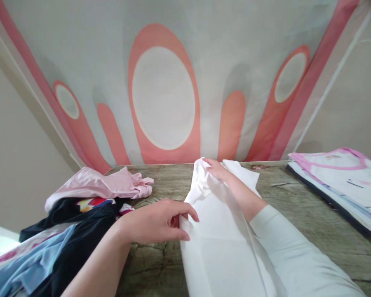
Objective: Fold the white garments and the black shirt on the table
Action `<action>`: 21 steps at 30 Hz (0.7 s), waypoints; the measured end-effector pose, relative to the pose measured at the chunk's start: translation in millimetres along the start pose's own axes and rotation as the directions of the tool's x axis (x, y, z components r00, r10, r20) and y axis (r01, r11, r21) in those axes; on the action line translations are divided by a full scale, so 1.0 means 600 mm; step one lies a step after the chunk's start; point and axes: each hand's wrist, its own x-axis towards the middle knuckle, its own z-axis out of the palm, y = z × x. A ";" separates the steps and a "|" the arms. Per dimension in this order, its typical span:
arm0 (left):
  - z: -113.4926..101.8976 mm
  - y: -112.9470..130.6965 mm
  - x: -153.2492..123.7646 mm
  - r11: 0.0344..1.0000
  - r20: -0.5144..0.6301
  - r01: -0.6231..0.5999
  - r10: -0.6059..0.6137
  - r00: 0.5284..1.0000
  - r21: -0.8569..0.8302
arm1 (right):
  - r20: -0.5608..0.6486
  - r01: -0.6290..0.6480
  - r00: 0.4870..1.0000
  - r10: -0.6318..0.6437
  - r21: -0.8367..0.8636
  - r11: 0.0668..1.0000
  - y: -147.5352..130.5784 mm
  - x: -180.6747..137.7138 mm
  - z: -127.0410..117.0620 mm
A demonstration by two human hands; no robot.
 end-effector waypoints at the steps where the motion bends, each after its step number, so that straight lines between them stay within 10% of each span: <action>1: 0.003 0.002 0.003 0.999 0.014 -0.030 0.031 0.999 -0.013 | -0.007 -0.007 1.000 0.006 -0.026 1.000 0.002 0.000 -0.001; 9: 0.073 0.020 0.059 0.900 -0.035 -0.405 0.405 0.914 -0.163 | -0.112 -0.151 0.986 0.124 -0.271 0.951 0.013 -0.003 -0.024; 14: 0.102 0.021 0.075 0.838 -0.209 -0.461 0.415 0.886 -0.292 | -0.171 -0.225 0.970 0.172 -0.364 0.904 0.013 -0.010 -0.036; 21: 0.151 0.022 0.094 0.816 -0.137 -0.458 0.439 0.888 -0.352 | -0.220 -0.286 0.953 0.209 -0.420 0.862 0.021 -0.018 -0.040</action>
